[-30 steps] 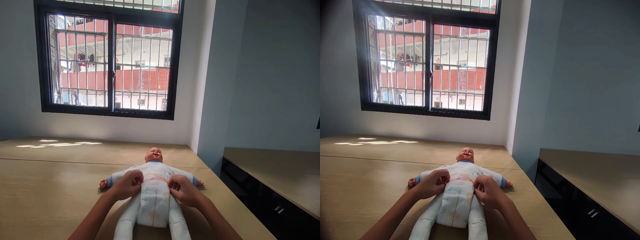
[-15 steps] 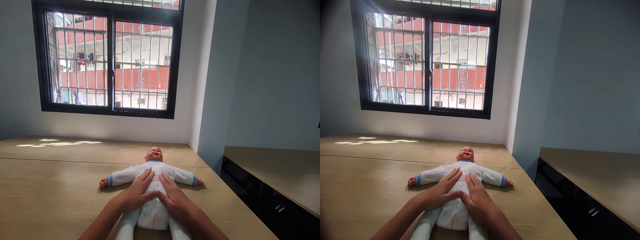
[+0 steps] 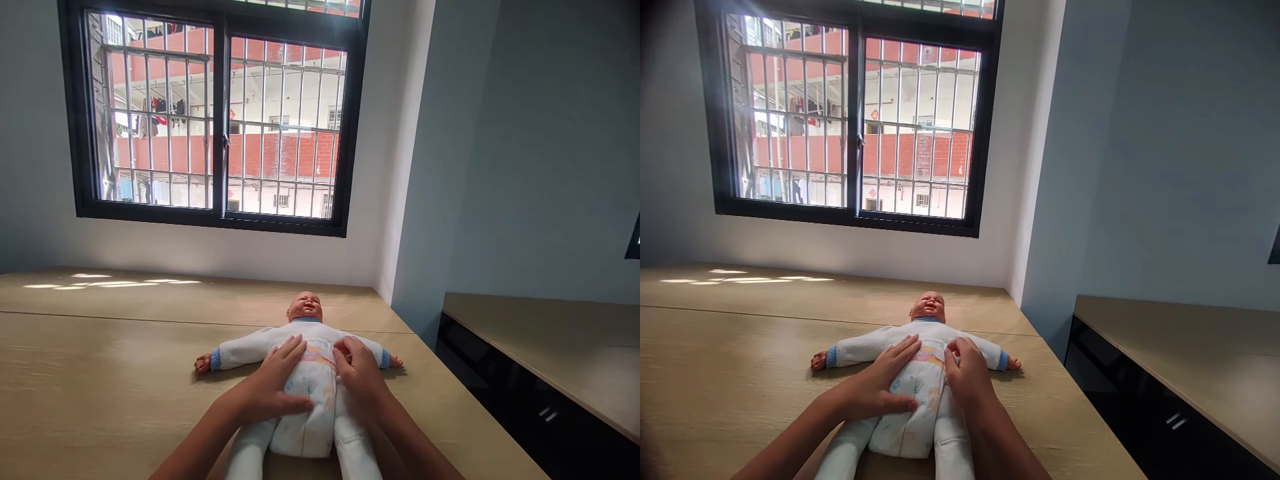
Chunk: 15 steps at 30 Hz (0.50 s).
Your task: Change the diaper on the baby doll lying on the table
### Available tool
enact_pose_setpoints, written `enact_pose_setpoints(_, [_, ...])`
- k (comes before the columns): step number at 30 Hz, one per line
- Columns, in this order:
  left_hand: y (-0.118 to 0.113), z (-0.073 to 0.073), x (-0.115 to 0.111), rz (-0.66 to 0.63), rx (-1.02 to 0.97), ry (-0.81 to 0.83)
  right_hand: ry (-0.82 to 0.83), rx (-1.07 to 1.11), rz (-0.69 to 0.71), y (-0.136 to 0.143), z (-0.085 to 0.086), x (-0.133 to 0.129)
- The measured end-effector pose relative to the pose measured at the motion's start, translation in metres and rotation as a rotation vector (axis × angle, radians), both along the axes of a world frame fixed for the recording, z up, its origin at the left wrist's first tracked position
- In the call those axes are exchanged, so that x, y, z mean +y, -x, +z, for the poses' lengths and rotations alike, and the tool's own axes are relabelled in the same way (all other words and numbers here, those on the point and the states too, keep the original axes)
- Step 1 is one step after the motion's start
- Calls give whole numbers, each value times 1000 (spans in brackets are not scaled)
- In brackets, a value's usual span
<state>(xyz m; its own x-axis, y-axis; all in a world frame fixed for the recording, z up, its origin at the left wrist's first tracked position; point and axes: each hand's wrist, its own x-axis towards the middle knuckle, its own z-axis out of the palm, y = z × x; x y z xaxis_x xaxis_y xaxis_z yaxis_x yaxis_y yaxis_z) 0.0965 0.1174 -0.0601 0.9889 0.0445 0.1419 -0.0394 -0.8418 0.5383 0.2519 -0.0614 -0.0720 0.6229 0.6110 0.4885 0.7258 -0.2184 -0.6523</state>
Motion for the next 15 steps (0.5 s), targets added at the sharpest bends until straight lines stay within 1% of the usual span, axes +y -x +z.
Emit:
enact_pose_setpoints(2, [1,0,-1,-37,-35,-7,49,-4,-22,-3,-3,0])
enact_pose_setpoints(5, [1,2,-4,-72,-42,-1,88,-6,25,-3,-8,0])
enact_pose_setpoints(9, [0,4,-6,-72,-50,10,73,-27,31,-1,-10,4])
enact_pose_setpoints(15, [-1,2,-6,-68,-49,15,40,-81,19,2,-9,5])
